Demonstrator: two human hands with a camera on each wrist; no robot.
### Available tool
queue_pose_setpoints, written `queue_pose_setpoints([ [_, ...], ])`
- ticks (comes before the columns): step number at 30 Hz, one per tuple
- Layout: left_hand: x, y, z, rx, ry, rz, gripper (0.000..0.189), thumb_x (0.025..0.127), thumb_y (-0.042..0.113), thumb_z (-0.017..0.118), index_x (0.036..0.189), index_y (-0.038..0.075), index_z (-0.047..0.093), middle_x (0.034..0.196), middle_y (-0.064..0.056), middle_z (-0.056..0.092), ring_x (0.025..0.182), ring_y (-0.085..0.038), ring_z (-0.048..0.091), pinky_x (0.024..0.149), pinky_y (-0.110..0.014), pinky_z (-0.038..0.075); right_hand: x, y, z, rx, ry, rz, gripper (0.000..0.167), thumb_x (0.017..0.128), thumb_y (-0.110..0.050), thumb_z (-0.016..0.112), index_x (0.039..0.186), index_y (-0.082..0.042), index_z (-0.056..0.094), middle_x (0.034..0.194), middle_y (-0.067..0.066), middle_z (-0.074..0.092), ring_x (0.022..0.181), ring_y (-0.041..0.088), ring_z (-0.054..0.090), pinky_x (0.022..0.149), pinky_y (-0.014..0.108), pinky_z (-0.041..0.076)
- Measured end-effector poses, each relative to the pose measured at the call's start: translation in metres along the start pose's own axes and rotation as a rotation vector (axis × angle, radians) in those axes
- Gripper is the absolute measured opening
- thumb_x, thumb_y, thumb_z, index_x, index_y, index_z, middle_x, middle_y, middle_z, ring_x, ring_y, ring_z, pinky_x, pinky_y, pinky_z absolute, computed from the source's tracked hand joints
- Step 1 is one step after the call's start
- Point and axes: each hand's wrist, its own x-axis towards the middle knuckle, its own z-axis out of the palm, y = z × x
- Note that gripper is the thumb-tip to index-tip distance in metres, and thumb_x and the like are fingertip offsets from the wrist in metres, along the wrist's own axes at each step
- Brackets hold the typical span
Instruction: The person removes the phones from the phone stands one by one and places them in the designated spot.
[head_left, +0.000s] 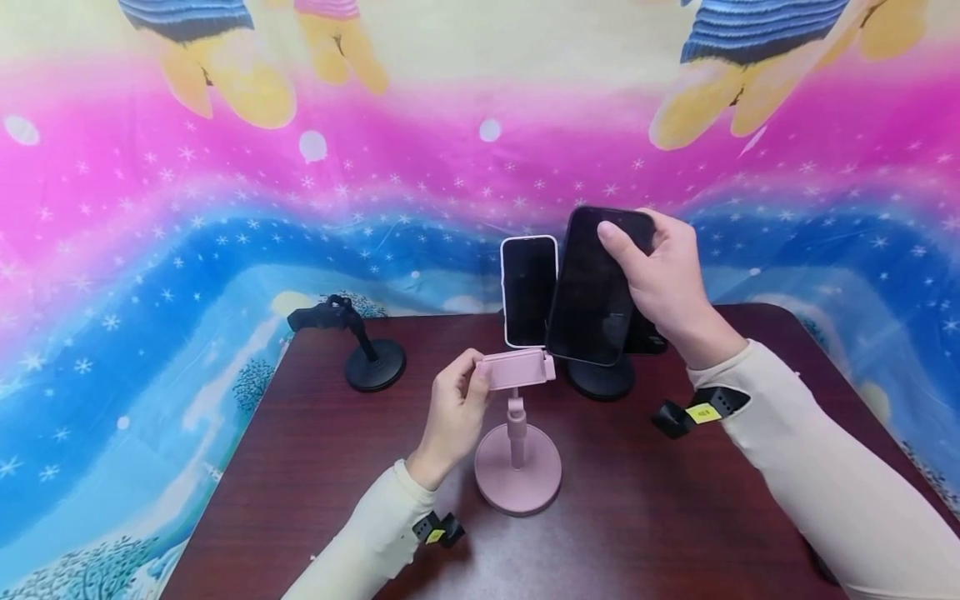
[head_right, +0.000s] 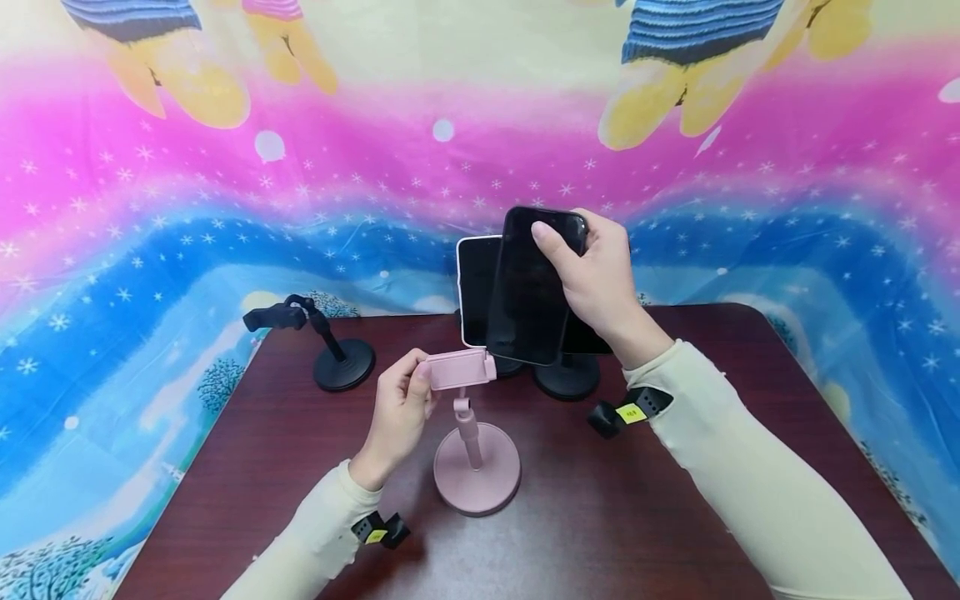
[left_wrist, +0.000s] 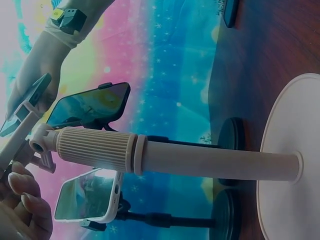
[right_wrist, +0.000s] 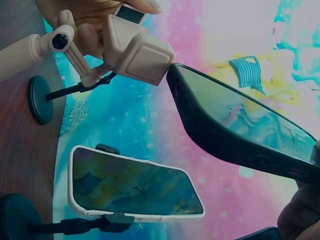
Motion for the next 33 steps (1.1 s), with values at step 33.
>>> queue_pose_setpoints([
  [33,-0.004,0.016,-0.009,-0.113,-0.117,-0.193,0.026,0.108,0.017,0.047,0.095,-0.004,0.056,0.069,-0.024,0.055,0.044,-0.006,0.046,0.042,-0.022,0.041,-0.047,0.038,-0.016,-0.176,-0.077,0.115,0.008,0.101,-0.014,0.062,0.1,-0.009,0.068,0.082,-0.014,0.074,0.072,0.002,0.072,0.065,0.021,0.059],
])
